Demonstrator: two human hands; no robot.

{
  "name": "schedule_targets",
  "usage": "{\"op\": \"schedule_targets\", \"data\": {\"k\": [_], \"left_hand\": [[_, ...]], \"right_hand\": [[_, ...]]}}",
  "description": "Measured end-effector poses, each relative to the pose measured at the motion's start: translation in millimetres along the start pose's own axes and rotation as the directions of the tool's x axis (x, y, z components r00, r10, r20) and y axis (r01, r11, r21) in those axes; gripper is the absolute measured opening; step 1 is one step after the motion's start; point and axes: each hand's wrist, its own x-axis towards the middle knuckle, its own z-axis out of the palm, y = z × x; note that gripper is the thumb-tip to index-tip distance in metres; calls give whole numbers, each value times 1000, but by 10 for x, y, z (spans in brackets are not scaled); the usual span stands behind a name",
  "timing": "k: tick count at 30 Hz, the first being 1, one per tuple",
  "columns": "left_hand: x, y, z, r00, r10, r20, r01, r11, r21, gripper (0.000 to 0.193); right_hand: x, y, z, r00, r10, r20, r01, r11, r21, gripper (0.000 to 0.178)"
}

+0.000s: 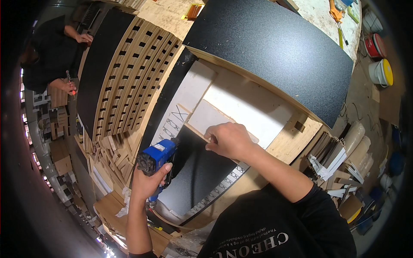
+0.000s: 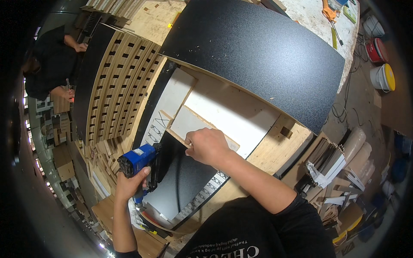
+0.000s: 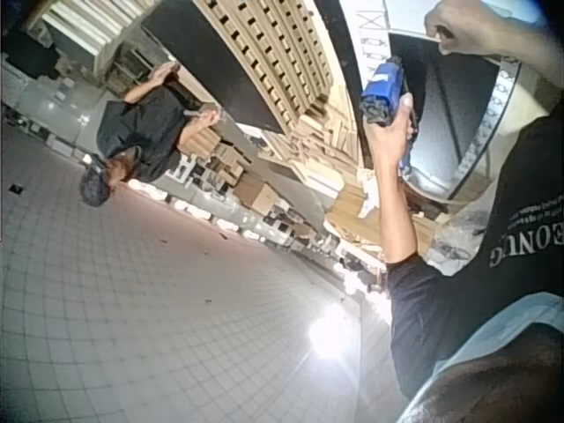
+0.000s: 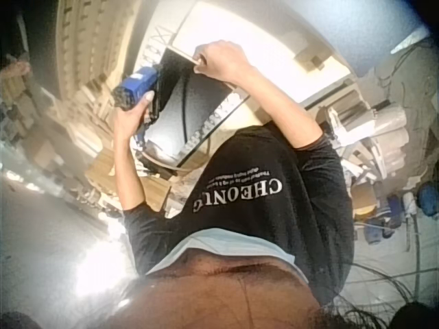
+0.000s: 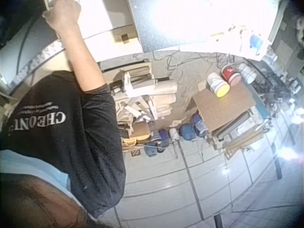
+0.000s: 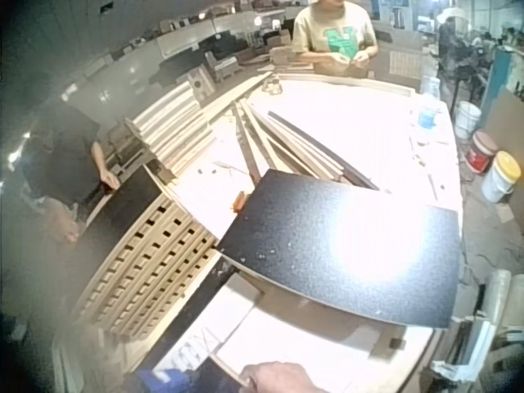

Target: The person aligns a black panel onto a wooden frame and uses a pneumatic nailer to secure it, followed by hammering wooden slats into place to form a slatted structure.

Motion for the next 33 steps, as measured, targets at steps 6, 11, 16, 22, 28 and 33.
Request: {"op": "schedule_targets", "data": {"k": [6, 11, 16, 22, 28, 33], "left_hand": [[-7, 3, -7, 1000, 3, -2, -3, 1000, 13, 25], [-19, 67, 0, 1000, -4, 12, 3, 1000, 30, 26], [-3, 114, 17, 1000, -8, -20, 7, 998, -60, 27], [109, 178, 58, 998, 51, 33, -50, 998, -36, 32], [159, 176, 69, 999, 8, 35, -7, 1000, -23, 33], [124, 175, 70, 999, 32, 39, -30, 998, -52, 31]], "right_hand": [[-3, -9, 8, 1000, -14, -9, 13, 1000, -6, 20], [5, -4, 12, 1000, -2, -6, 2, 1000, -18, 20], [0, 4, 16, 999, -18, -27, 18, 1000, -16, 20], [-2, -15, 2, 1000, 2, -9, -2, 1000, -10, 21], [19, 22, 1, 1000, -3, 12, 3, 1000, -4, 22], [-2, -51, -75, 998, 24, 66, -26, 999, 23, 23]]}}
